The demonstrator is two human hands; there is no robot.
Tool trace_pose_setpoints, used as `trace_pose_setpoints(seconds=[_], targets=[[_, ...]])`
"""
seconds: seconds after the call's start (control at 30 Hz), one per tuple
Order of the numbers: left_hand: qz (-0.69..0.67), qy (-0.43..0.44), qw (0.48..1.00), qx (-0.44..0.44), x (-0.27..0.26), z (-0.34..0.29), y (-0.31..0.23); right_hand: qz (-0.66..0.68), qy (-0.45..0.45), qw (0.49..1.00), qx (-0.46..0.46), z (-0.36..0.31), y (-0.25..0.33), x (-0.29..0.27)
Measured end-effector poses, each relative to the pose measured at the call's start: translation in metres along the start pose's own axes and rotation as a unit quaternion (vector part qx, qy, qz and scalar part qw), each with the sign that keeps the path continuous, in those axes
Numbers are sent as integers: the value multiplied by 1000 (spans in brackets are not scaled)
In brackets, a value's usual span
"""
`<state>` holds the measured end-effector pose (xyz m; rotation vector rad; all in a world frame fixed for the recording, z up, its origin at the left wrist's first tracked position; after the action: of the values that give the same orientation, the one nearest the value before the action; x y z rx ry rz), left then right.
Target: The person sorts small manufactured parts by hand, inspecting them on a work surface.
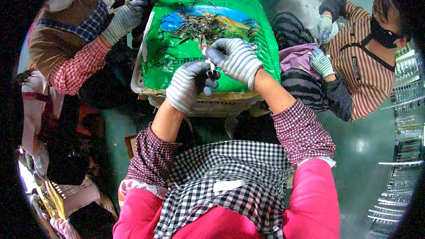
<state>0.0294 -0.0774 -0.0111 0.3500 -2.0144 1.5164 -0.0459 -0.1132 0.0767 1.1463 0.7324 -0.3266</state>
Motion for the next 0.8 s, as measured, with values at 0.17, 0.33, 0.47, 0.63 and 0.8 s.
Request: trace_pose_setpoints(seconds=[0.17, 0.33, 0.47, 0.63, 0.8], targets=[[29, 10, 997, 67, 5, -10, -18, -27, 5, 994, -107, -11, 12, -3], [-23, -32, 991, 129, -24, -22, -40, -6, -87, 994, -62, -49, 2, -24], [-57, -156, 938, 305, -109, -94, -81, 17, -97, 993, 59, -84, -34, -23], [-65, -356, 892, 270, -253, -176, -17, -34, -107, 991, 67, -126, -42, -38], [-150, -514, 844, 19, -355, -249, 151, 67, -69, 987, 132, -146, -76, -12]])
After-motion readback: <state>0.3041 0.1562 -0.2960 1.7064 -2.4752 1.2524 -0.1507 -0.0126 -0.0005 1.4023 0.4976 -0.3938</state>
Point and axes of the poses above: each hand's wrist, its own z-axis towards the middle knuckle, its own x-axis out of the palm, y = z × x, the point moved 10 cm from there along z, towards the middle knuckle, and after that the axes turned 4 degrees about -y, right-handed, at the moved point
